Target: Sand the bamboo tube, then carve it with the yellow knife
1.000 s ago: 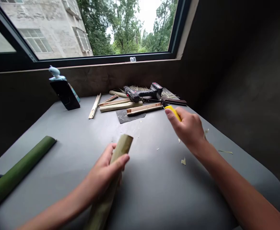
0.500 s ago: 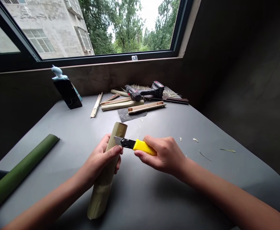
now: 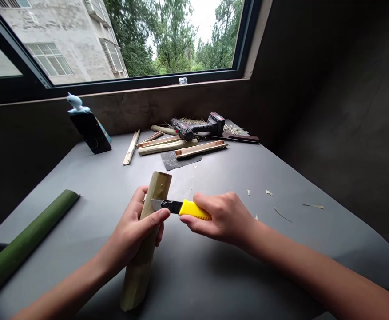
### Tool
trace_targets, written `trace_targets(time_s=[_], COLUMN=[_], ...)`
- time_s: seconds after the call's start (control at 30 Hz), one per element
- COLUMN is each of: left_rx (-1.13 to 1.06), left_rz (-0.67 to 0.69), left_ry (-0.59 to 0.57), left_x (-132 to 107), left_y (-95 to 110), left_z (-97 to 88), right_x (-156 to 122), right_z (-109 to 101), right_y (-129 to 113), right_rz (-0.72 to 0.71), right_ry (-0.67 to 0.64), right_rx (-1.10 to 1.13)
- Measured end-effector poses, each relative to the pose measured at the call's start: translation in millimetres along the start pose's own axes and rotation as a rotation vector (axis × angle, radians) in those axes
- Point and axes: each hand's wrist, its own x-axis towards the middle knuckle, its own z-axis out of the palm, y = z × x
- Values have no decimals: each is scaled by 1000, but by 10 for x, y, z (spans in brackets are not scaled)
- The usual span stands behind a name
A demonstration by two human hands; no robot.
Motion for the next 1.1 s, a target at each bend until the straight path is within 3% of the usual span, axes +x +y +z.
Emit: trace_targets(time_s=[0.1,0.27,0.37,0.43,0.53,0.77,0.9,1.1], left_rx=[-10,-61,-68,-63,-33,-86,-102,-75], left_rz=[6,-81,-183,-276,-306,-185,-127,-74], left_ry=[64,57,-77,-172,-154,-137,-92,-17], left_x=[-60,-191,-239,-218,-123,3,15,1], left_y=[-9,-58,-85,-87,-74,-92,-90,-71], left_z=[56,186,254,260,201,87,54,35], right_x=[-3,52,115,137,128,24,-6,7], right_z=[14,-23,-170,-285,-366,-130,-37,-33], right_y=[-26,69,306,459,540,231,121,99], right_rz=[-28,-13,156,379,489,124,10,-5], right_ry=[31,81,171,305,359,-43,-54,-54], right_rx=[-23,-50,-79,-47,70,98,25,-1])
